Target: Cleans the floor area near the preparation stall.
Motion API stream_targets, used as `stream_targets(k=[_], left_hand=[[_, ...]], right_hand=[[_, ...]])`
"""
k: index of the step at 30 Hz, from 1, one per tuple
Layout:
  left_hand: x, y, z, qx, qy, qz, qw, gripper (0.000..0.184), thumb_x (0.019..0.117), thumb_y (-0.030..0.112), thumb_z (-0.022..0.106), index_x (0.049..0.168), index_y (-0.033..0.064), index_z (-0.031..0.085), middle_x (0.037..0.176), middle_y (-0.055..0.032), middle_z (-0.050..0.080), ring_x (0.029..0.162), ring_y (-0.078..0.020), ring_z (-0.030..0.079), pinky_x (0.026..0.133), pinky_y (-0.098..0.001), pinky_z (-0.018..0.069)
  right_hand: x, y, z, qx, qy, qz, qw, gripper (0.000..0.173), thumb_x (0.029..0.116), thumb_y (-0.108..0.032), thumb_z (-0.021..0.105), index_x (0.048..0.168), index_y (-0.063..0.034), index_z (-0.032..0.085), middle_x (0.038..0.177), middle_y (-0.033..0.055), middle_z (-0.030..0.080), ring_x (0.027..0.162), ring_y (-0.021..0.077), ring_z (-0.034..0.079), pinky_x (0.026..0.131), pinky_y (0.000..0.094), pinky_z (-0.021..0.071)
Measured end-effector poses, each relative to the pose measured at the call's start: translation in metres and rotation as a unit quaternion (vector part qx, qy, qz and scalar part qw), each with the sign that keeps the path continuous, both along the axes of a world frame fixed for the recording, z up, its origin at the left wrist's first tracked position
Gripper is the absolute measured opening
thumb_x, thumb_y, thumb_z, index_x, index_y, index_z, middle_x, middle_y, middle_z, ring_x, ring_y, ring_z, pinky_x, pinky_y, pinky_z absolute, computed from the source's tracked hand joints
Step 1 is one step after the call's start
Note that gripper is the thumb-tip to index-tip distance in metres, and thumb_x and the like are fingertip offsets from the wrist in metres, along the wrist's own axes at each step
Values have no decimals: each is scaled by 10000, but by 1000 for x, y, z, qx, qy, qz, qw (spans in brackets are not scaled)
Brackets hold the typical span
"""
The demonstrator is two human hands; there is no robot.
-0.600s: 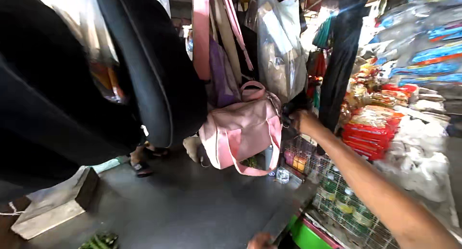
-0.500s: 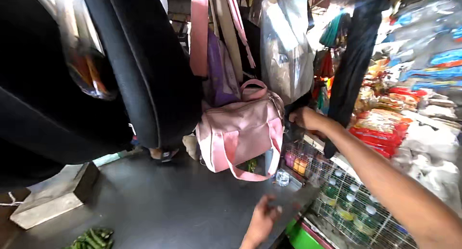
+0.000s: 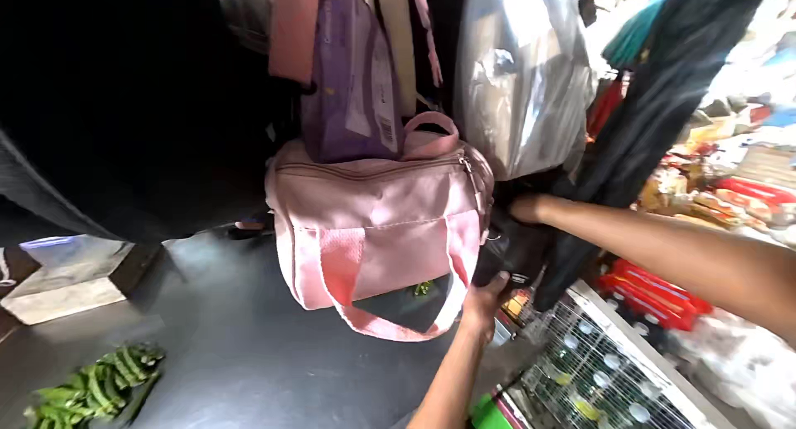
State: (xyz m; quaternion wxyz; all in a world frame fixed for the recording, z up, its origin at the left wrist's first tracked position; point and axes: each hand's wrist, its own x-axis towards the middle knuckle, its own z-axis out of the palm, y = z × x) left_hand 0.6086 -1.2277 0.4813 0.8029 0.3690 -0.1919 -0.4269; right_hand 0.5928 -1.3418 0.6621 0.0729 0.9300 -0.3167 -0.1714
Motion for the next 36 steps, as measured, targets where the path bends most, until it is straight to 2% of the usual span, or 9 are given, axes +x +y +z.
stream_targets(k=[2,7,15,22,26,28,30,33,36], left_hand=[[0,8,1,-5,-17,-3,1000,261,1012,44,610,1248,-46,547,1013,-125,706,836,-183,718,773,-336,623],[15,14,-9,-11,-12,12,1000,271,1014,59,617,1244,-70,552,1013,-165,717,851,-233,740,798,-387,638],[41,13,-30,-3,-24,5,1000,342,1066,153,550,1334,-54,500,1042,-181,707,834,-244,736,778,-388,639],[32,20,-22,13,-25,34,999,343,1072,165,544,1321,-66,495,1060,-192,701,821,-246,740,772,-383,642],[23,31,-12,-15,-43,35,998,299,1053,133,568,1280,-60,545,1002,-178,718,799,-239,736,763,-383,638],[19,35,-7,-16,-39,33,999,295,1069,147,537,1286,-53,541,1020,-171,716,819,-234,738,780,-380,636],[18,34,-7,-22,-13,27,999,374,1101,207,470,1375,-47,480,1146,-197,680,909,-263,732,829,-410,631],[22,23,-16,-40,-6,10,999,466,1121,291,395,1475,-11,405,1286,-207,635,1010,-284,716,882,-429,617],[26,17,-21,-50,-18,12,999,451,1115,277,409,1464,-8,397,1226,-187,659,983,-244,715,879,-394,608]], right_hand=[[-2,4,4,-8,-6,-1,1000,363,1093,-66,399,1322,181,536,1395,373,526,1342,513,487,1111,645,352],[0,29,25,-78,183,45,979,318,1026,11,519,1279,202,539,1323,395,550,1271,536,527,1047,654,402],[-3,42,31,-78,172,117,975,248,970,-65,638,1147,108,638,1141,298,647,1097,459,623,909,648,468],[-9,24,22,27,83,141,986,245,975,16,610,1196,121,615,1166,298,632,1124,428,601,960,603,447],[-7,-10,3,186,-196,-33,962,258,1085,-126,474,1266,19,588,1155,177,601,1039,228,581,925,411,482],[-3,-13,3,119,-142,-28,982,346,1104,-114,423,1349,97,545,1339,294,569,1255,378,549,1073,532,409],[-15,9,3,16,-38,29,999,337,1080,-47,429,1307,172,549,1350,371,554,1302,510,519,1093,639,372],[-36,50,-4,-19,-23,50,998,335,1076,-64,440,1239,180,600,1310,370,594,1282,518,545,1085,646,386],[-30,34,-12,-23,15,21,999,341,1073,-97,473,1266,154,601,1339,336,594,1308,474,540,1100,623,384]])
